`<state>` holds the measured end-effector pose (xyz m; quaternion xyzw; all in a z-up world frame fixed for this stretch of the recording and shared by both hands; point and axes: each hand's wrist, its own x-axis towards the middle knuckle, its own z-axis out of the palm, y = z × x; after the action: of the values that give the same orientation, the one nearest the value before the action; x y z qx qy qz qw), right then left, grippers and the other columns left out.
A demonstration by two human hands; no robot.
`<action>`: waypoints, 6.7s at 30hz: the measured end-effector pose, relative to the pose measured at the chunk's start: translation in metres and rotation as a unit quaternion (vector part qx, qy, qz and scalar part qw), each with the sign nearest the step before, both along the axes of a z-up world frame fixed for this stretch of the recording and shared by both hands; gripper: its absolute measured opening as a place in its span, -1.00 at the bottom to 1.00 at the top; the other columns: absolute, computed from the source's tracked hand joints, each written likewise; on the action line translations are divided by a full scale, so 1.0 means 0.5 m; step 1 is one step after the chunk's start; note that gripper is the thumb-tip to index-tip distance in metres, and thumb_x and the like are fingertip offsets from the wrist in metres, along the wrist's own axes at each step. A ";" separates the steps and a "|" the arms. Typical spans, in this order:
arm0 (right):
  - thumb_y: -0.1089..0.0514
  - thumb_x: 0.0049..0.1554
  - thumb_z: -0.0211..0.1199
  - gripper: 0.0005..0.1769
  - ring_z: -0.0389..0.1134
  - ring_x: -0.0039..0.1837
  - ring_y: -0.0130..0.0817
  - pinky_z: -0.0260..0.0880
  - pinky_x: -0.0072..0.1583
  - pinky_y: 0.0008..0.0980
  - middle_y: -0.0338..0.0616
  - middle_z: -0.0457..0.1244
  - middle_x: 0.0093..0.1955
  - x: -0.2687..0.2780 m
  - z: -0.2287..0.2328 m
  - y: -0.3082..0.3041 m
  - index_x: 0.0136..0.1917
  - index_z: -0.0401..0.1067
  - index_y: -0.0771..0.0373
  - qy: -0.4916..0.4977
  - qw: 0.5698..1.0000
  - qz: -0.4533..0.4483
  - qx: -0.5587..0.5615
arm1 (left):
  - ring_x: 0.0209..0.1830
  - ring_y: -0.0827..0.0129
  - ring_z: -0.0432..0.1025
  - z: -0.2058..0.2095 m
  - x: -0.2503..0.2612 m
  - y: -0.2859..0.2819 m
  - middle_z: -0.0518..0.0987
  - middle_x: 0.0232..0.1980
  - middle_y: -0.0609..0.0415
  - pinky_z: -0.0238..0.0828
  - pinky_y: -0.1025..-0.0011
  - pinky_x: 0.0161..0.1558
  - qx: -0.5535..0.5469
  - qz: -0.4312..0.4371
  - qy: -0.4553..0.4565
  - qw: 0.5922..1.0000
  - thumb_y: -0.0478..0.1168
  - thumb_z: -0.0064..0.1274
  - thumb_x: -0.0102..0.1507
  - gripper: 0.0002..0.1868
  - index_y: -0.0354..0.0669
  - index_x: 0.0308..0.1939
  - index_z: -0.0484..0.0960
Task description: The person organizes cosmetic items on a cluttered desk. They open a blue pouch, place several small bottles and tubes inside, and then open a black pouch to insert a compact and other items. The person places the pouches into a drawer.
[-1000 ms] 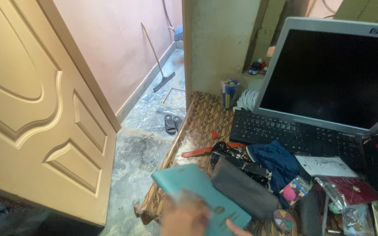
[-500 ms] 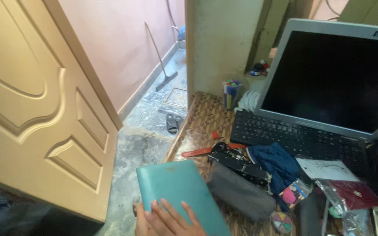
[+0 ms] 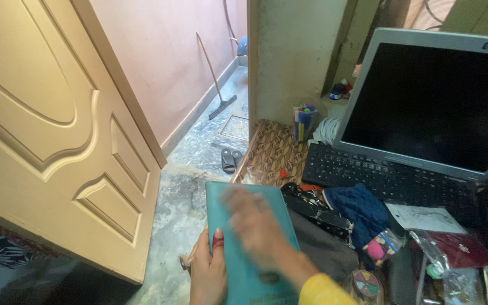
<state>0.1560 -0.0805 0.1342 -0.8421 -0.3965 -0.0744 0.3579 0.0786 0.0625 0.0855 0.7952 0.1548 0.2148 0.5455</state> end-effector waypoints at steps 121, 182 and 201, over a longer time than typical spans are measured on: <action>0.18 0.07 0.30 -0.57 0.50 -0.24 -0.33 0.48 -0.23 -0.33 -0.18 0.39 -0.06 -0.550 -0.146 -1.043 0.21 0.35 0.21 0.144 0.811 -0.525 0.217 | -0.20 0.00 0.57 -0.062 -0.280 -1.059 0.61 -0.07 0.00 0.47 0.12 -0.17 0.190 -0.415 0.095 0.884 -0.25 0.18 0.12 -0.03 -0.08 0.56 0.04; 0.21 -0.18 0.54 -0.62 0.39 -0.43 -0.49 0.41 -0.32 -0.45 -0.17 0.42 -0.26 0.022 -0.414 -0.563 -0.05 0.55 0.12 0.129 0.743 -0.618 0.222 | 0.17 0.11 0.41 -0.109 0.379 -0.448 0.58 -0.01 0.11 0.34 0.08 0.08 0.317 -0.365 -0.115 0.868 -0.41 0.14 -0.09 -0.56 0.04 -0.14 0.65; -0.03 0.10 0.31 -0.13 0.54 -0.08 -0.18 0.61 -0.12 -0.36 0.07 -0.02 0.48 -0.031 -0.241 -0.718 0.62 0.06 -0.11 0.289 0.675 -0.650 0.197 | -0.01 -0.17 0.53 -0.130 0.585 -0.515 0.62 -0.04 -0.23 0.46 -0.03 0.02 0.234 -0.278 0.064 0.929 -0.07 0.22 0.20 -0.58 -0.16 0.05 0.48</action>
<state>0.1406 -0.4396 0.0135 -0.7771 0.3981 -0.1175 0.4731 0.3709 -0.1949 0.0205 0.9237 -0.0923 0.0331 0.3703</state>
